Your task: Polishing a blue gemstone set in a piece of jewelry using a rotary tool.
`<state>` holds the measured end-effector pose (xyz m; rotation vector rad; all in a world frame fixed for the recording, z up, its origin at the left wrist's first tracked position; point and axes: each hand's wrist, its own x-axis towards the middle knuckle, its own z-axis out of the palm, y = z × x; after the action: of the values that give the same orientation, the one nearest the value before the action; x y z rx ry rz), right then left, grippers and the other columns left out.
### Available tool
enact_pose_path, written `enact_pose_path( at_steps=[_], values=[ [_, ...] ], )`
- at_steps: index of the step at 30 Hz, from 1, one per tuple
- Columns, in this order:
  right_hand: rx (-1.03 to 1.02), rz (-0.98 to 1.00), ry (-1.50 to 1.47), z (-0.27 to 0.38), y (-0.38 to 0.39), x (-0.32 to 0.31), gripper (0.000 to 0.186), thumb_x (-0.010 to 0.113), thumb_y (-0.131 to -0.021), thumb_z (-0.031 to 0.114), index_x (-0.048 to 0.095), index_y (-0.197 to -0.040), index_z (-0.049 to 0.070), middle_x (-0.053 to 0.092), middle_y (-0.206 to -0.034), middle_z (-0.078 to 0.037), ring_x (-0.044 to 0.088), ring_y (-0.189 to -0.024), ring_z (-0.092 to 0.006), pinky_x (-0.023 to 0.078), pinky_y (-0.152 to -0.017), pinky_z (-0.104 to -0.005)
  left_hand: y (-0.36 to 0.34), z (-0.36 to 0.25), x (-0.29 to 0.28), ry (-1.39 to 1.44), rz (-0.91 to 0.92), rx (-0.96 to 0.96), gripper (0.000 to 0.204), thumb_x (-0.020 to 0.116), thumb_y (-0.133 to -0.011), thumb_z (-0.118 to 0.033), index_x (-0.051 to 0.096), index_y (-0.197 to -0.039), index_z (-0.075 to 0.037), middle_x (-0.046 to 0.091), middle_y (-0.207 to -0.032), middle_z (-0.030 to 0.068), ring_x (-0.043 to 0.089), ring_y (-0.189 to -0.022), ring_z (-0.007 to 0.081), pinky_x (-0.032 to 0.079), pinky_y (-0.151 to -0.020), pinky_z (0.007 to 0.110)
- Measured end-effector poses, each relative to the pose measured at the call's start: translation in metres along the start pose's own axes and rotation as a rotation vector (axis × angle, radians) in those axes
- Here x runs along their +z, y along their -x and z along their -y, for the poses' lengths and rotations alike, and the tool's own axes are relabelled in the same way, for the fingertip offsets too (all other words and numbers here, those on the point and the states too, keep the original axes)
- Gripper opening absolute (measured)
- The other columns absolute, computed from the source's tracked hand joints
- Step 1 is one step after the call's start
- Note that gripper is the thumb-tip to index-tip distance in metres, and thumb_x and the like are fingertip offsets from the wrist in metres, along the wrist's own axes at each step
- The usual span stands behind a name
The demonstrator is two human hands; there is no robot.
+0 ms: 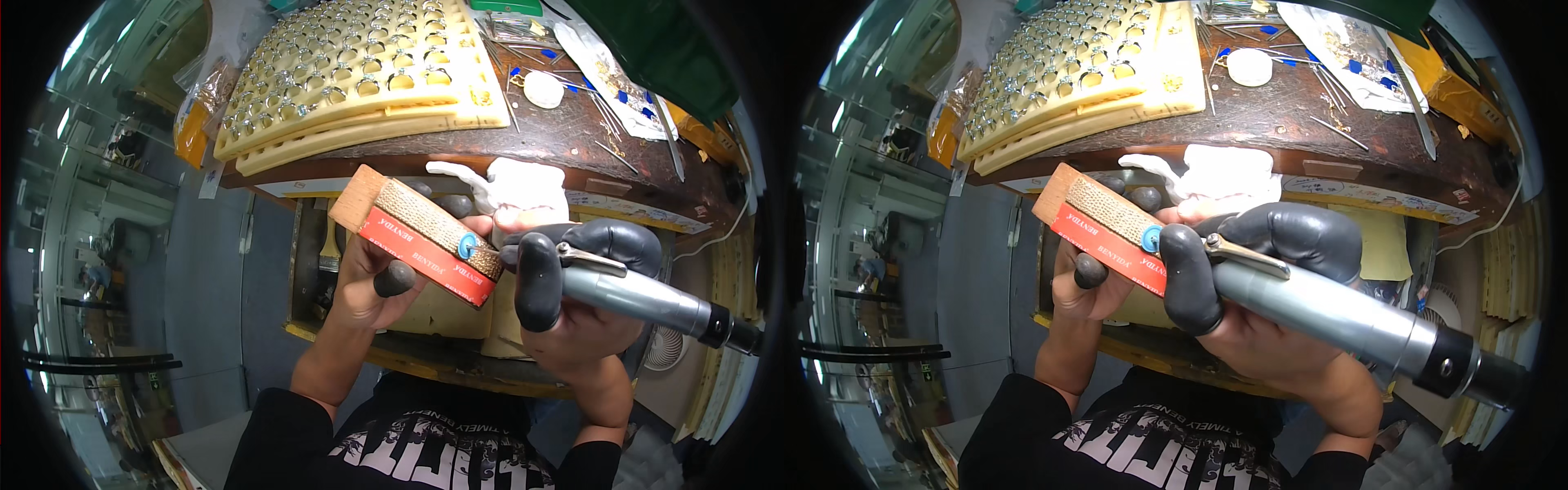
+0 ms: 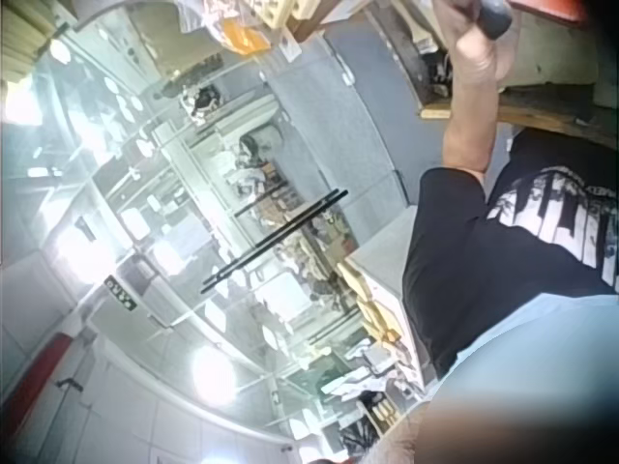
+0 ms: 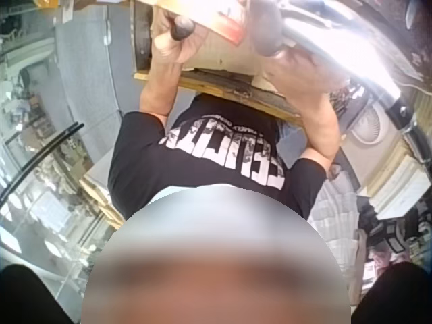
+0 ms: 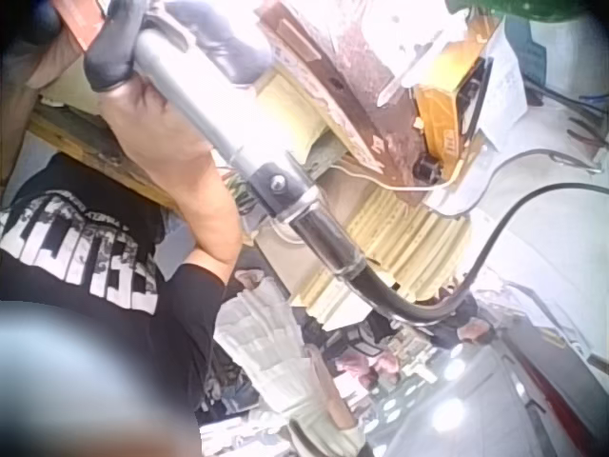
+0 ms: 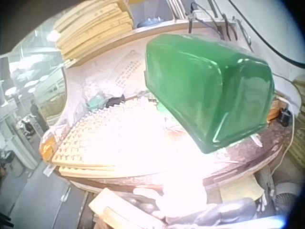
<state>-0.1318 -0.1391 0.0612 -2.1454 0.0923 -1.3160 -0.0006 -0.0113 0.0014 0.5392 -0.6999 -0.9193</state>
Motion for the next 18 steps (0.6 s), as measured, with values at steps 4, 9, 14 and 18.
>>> enact_pose_path(
  at_steps=[4,9,14,18],
  values=[
    [0.030,-0.016,-0.004,-0.0002,0.0012,0.0017,0.013,0.066,-0.081,0.006,0.057,-0.082,-0.002,0.064,-0.072,-0.005,0.060,-0.063,-0.0126,0.045,-0.061,-0.0237,-0.0008,-0.0010,0.0001,-0.004,0.010,0.003,0.064,0.065,-0.082,-0.013,0.033,-0.136,-0.001,0.047,-0.129,0.0304,0.046,-0.125,0.0372,0.036,-0.105,0.051],
    [0.010,0.016,0.080,0.0019,-0.0017,-0.0034,0.013,0.067,-0.081,0.008,0.058,-0.079,-0.001,0.064,-0.071,-0.004,0.060,-0.062,-0.0132,0.045,-0.061,-0.0238,-0.0002,-0.0009,0.0011,-0.003,-0.002,0.000,0.065,0.066,-0.082,-0.014,0.032,-0.137,-0.001,0.047,-0.129,0.0304,0.046,-0.125,0.0371,0.036,-0.105,0.051],
    [0.072,-0.011,0.004,0.0036,0.0006,-0.0002,0.009,0.066,-0.082,0.006,0.061,-0.079,-0.001,0.065,-0.073,-0.005,0.062,-0.066,-0.0134,0.046,-0.062,-0.0238,-0.0005,-0.0010,-0.0002,0.002,0.001,-0.004,0.066,0.065,-0.082,-0.013,0.032,-0.137,0.000,0.047,-0.130,0.0302,0.045,-0.125,0.0372,0.036,-0.105,0.051],
    [0.146,-0.007,-0.062,0.0037,0.0021,0.0000,0.006,0.064,-0.083,0.005,0.065,-0.080,-0.001,0.068,-0.076,-0.007,0.063,-0.069,-0.0131,0.047,-0.064,-0.0248,0.0006,0.0001,-0.0017,-0.003,0.009,-0.004,0.064,0.064,-0.083,-0.013,0.032,-0.137,0.000,0.047,-0.130,0.0301,0.045,-0.125,0.0377,0.036,-0.105,0.051]
  ],
)
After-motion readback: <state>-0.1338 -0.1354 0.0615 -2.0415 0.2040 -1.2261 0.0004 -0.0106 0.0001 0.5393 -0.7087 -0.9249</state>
